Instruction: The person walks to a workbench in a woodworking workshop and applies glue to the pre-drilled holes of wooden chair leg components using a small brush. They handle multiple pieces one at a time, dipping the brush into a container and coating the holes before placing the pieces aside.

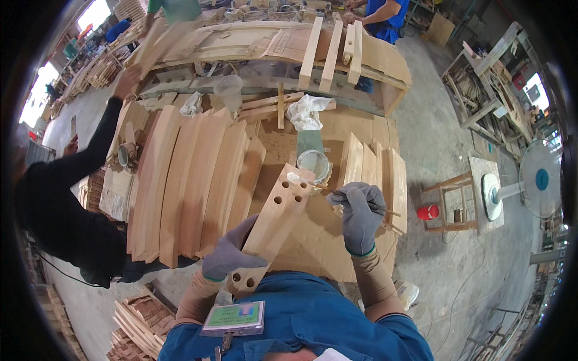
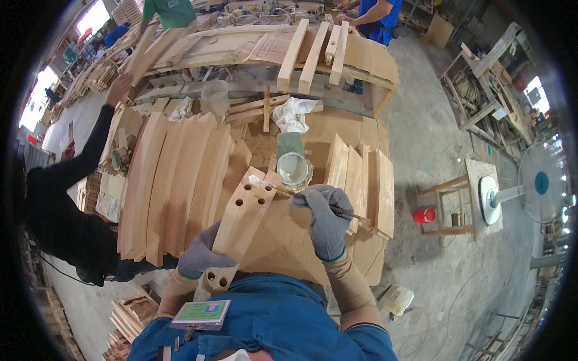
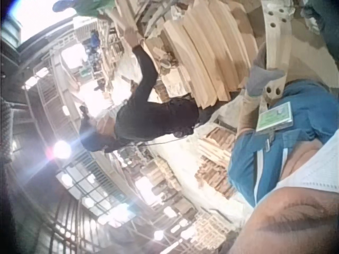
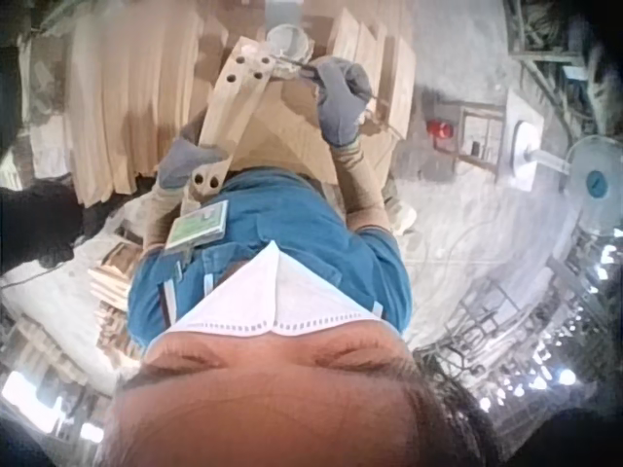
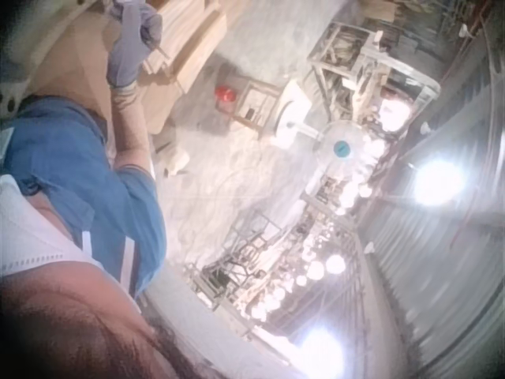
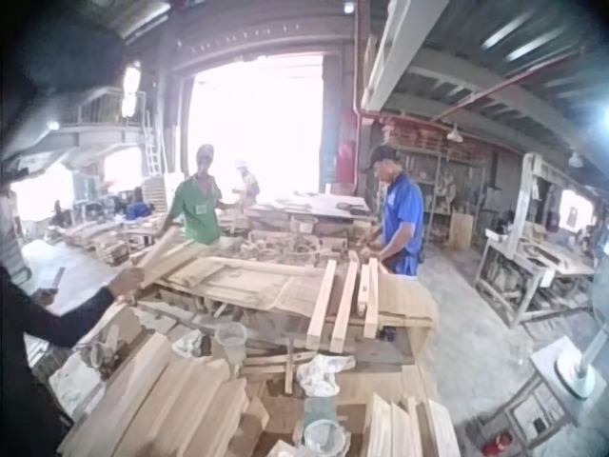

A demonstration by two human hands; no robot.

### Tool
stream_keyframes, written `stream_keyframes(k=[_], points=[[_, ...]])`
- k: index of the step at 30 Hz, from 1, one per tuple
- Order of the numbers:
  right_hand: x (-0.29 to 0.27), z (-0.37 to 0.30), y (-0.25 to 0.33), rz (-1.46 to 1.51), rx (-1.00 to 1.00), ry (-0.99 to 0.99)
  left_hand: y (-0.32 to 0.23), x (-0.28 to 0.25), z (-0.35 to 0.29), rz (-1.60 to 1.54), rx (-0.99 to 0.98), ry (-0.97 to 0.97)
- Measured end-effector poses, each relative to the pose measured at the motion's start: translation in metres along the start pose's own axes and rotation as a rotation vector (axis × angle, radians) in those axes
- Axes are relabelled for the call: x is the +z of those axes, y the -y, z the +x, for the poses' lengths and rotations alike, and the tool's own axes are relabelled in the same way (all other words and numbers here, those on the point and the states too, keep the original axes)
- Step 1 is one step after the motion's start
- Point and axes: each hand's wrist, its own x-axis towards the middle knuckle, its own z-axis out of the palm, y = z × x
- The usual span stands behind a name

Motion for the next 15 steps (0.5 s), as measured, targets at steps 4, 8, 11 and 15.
stream_keyframes(k=[4,8,11,15], points=[[-0.004,-0.004,-0.006,0.045,-0.006,0.022,0.002,0.000,-0.003,-0.008,0.020,0.029],[-0.001,-0.006,-0.003,0.074,-0.021,0.077,0.007,-0.002,-0.006,0.040,0.054,0.000],[-0.006,-0.006,-0.003,0.010,-0.057,0.149,0.007,-0.001,-0.007,0.049,0.073,0.014],[0.001,-0.008,0.005,0.078,0.003,0.144,0.002,0.000,-0.010,0.054,0.055,0.032]])
